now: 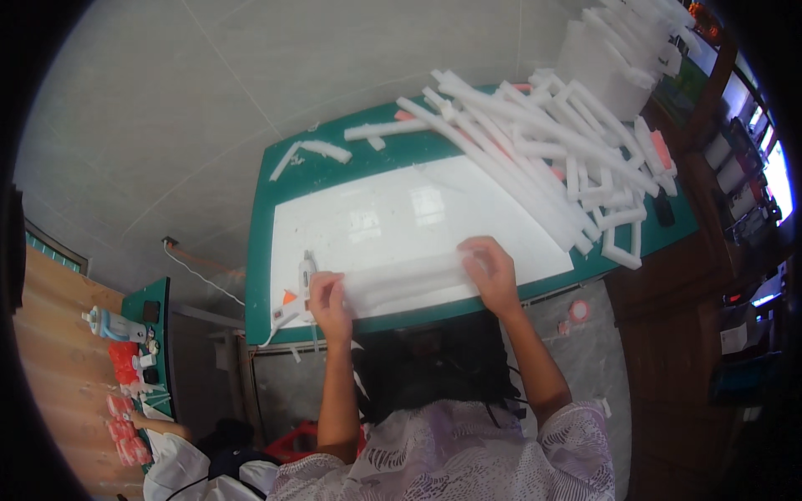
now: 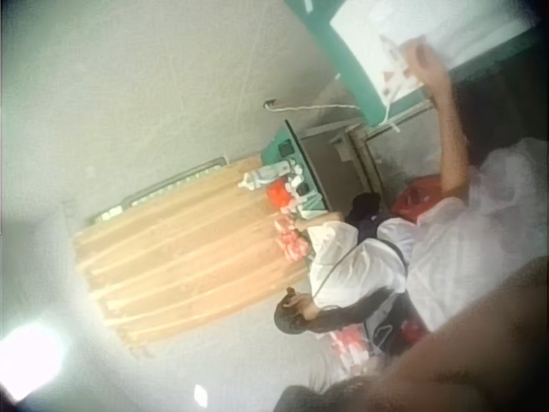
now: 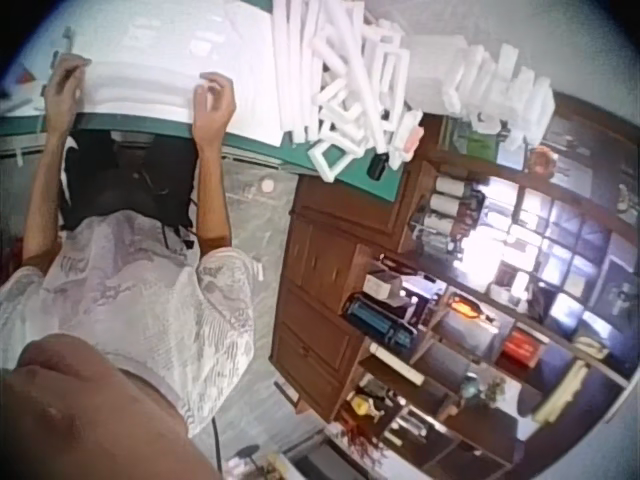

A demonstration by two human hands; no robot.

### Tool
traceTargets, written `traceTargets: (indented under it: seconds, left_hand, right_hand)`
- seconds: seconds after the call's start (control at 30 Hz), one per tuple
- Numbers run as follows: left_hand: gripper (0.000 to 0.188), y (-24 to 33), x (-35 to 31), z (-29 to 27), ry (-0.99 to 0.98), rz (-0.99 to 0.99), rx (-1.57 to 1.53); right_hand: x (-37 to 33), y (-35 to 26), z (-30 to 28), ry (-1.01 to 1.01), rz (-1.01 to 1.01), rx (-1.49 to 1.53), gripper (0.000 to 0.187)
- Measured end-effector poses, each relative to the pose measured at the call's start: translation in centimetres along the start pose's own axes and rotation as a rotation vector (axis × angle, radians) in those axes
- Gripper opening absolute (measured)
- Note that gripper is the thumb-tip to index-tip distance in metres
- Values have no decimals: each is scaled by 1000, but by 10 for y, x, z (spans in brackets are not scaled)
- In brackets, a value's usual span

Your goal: Gluing rectangular foam pieces together using a hot glue gun to assemble a structure.

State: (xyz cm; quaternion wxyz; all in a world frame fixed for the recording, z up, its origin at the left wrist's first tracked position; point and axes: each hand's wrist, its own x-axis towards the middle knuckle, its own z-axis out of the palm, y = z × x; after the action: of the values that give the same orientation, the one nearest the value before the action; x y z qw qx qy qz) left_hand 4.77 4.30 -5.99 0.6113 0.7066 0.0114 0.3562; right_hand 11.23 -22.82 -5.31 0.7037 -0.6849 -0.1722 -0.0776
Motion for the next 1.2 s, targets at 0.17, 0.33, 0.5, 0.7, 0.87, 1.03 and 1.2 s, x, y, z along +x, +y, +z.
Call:
traceTargets:
  seconds: [0.17,0.33,0.5,0.7,0.87,1.03,1.2]
  left_hand:
    - [17,1,7,0,-41,-75,-1]
    - [27,20,5,-10,-71,-326,15]
    - [30,35,4,-13,-112,-412,81]
    - [18,28,5,-16,-157,-101,187]
    - [11,36,10,-14,-266,163,480]
    - [35,52,19,-27,-426,203,599]
    - [80,63,30,-37,-644,254,734]
  right_hand:
    - [8,-12,-2,-101,85,20,30]
    - [7,-31,-5,-127,223,-46,36]
    - [5,-49,-11,-175,384,-133,39]
    - [3,-46,-9,-142,353,-110,36]
    - [3,-37,-9,-76,-13,-295,24]
    - [8,-54,-15,-227,-124,-522,38]
    - [22,-69,-26,-462,-208,-808,65]
